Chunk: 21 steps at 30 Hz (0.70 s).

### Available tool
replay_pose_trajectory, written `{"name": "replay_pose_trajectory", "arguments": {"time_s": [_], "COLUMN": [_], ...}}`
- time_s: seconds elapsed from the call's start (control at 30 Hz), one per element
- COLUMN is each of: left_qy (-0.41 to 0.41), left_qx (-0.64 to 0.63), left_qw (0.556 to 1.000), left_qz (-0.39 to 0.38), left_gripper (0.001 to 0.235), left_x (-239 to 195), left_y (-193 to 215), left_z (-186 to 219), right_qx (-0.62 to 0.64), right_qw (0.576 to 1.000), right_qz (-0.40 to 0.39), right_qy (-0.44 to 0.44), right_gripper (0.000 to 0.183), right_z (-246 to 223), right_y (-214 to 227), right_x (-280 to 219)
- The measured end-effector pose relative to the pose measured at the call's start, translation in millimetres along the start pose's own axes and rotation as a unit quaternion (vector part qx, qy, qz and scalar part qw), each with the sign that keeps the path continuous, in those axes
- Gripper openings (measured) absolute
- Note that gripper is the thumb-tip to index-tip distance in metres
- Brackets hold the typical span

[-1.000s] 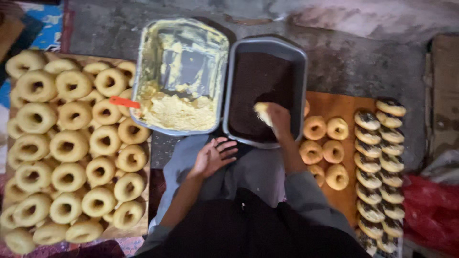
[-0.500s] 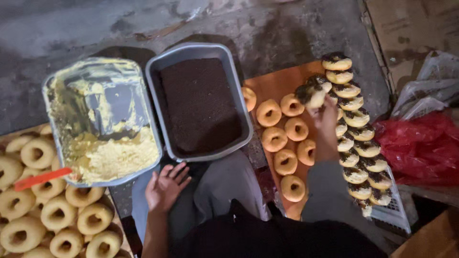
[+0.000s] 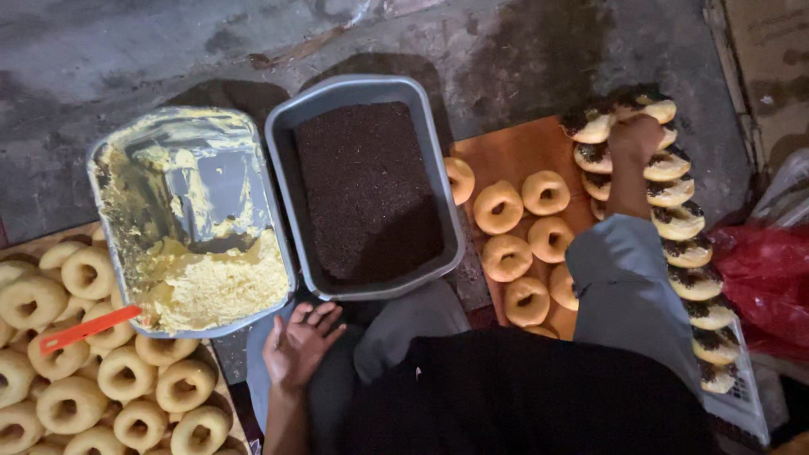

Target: The person sits on the floor and repeatedly picks up plain donuts, dips them into a yellow filling, and then into a dark topping before placing them on a wooden board.

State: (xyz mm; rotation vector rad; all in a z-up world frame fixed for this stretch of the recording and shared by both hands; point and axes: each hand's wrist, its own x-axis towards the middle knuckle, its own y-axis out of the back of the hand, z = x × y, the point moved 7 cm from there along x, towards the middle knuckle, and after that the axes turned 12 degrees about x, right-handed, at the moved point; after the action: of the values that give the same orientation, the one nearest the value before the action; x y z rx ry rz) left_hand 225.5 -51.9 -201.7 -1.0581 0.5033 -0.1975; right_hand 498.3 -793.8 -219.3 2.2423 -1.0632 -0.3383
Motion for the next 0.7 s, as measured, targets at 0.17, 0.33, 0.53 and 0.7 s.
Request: {"name": "replay_pose_trajectory", "arguments": {"time_s": [0.17, 0.33, 0.53, 0.7], "left_qy": [0.0, 0.018, 0.021, -0.048], "left_qx": [0.001, -0.012, 0.032, 0.014], "left_qw": [1.0, 1.0, 0.999, 0.998], "left_qz": [-0.007, -0.02, -0.032, -0.045], "left_gripper": [0.056, 0.055, 0.053, 0.05], "left_x": [1.7, -1.3, -0.3, -16.8], "left_y": [0.0, 8.5, 16.9, -13.2], "left_z": [1.2, -3.8, -7.4, -12.6], "right_qx": [-0.086, -0.04, 0.096, 0.301], "right_qw": [0.951, 0.987, 0.986, 0.943], "right_qz": [0.077, 0.122, 0.107, 0.073], "right_qy": [0.286, 0.098, -0.088, -0.124], "right_gripper": [0.014, 0.021, 0.037, 0.055], "right_z": [-2.0, 96.0, 150.1, 130.8], "right_y": [82.9, 163.9, 150.5, 105.4], "right_x": [-73.1, -237.9, -335.8, -301.8]}}
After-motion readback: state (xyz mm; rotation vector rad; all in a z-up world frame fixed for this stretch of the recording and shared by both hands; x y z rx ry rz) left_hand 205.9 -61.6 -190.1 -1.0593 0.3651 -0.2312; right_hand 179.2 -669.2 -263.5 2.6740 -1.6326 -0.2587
